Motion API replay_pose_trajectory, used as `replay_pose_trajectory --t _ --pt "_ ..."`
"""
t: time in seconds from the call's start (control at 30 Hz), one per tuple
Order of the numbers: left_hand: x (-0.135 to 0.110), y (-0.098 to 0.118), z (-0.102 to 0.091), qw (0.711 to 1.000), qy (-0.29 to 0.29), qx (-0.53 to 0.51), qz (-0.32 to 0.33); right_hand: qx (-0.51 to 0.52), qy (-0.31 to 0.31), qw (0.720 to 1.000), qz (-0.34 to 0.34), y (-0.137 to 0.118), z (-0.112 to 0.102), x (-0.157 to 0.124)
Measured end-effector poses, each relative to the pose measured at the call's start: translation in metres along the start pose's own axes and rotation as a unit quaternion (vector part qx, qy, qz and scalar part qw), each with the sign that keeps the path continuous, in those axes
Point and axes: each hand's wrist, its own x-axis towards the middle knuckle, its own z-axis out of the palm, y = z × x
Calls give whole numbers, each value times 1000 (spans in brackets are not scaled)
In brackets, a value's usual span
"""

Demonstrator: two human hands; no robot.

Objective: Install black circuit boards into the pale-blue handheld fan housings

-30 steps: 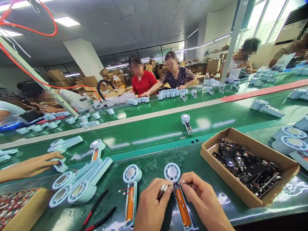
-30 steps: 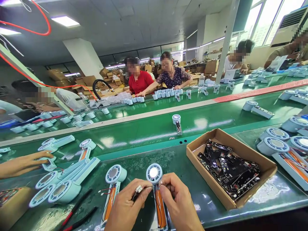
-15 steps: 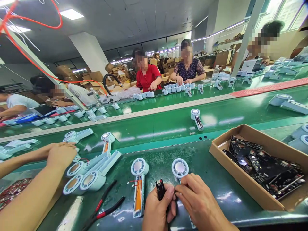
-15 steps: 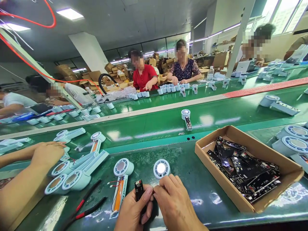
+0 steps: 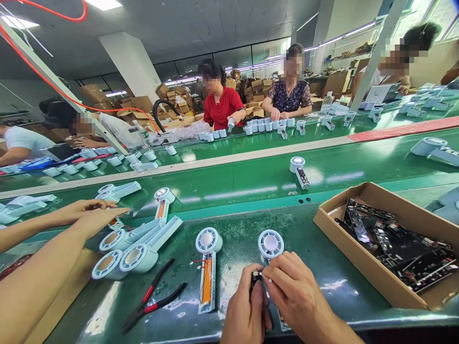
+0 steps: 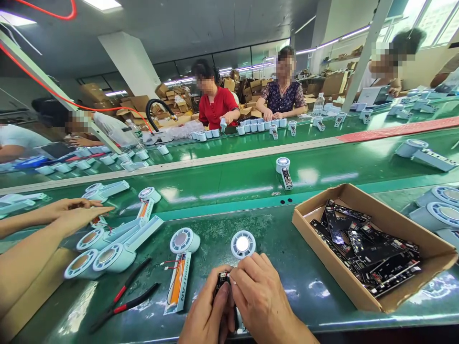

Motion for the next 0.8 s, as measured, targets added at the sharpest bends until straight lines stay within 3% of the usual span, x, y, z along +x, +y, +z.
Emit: replay_pose_trajectory --t 0.13,0.43,0.57,0.67,0.8 --pt "2 -5 3 999 7 49 16 -14 -25 1000 -10 2 1 -3" --pt "3 -35 11 973 89 184 103 -30 -17 999 -6 0 1 0" --pt "4 -36 13 969 74 214 101 -29 -13 999 7 0 9 -2" --pt "6 -25 10 979 59 175 87 -17 -30 999 34 1 8 -1" --pt "9 -6 -2 997 -11 74 30 139 -84 977 140 11 -23 7"
